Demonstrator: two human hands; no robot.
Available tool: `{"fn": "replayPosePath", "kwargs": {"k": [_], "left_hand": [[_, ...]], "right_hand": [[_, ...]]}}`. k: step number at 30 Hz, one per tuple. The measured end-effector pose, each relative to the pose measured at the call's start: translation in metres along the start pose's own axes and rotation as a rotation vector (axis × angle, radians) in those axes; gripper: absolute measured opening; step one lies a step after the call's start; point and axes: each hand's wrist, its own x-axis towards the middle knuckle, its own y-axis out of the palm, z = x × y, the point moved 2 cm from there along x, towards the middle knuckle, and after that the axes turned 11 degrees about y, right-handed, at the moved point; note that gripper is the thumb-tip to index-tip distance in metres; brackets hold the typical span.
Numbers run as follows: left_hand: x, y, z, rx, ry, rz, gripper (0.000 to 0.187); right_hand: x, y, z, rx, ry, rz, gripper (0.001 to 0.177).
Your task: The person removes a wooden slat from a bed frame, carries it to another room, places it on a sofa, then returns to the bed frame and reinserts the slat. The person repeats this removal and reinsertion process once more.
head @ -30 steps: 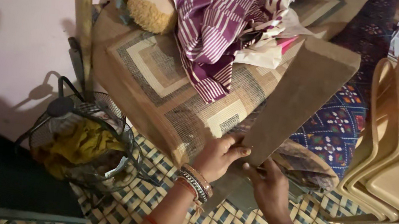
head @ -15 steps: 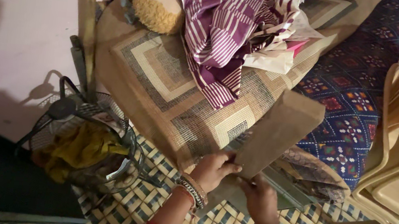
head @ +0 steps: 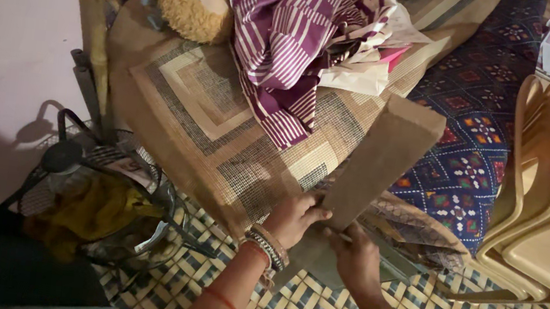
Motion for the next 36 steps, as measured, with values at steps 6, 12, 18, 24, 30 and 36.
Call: {"fn": "replayPosePath", "kwargs": {"k": [6,12,18,24,30,36], "left_hand": [[0.015,0.006,0.023,0.249,-0.154,0.044,0.039],[0.028,0.021,0.038,0.158,-0.199,-0.063,0.043],[0.041,0.041,0.049,0.234,-0.099,-0.099,0.069],[0.037,0.057,0.046,0.379,-0.239,-0.095,0.089],[0.03,0.064,0.033,0.383,-0.17,-0.165,0.089],[0.021,0.07,0.04,0.334,-0.295,-0.166,0.095]], "right_hand": [[0.021,0.003,0.008,-0.042,0.206,0.081,0.036],[0.047,0.003,0.002,-0.102,0.079,0.077,0.035],[0.068,-0.001,-0.002,-0.115,0.096,0.105,0.041],[0.073,0.006,-0.007,-0.077,0.042,0.033,0.047],[0.069,0.005,-0.011,-0.144,-0.03,-0.023,0.057],[0.061,-0.003,-0.014,-0.166,-0.03,0.016,0.07]]}}
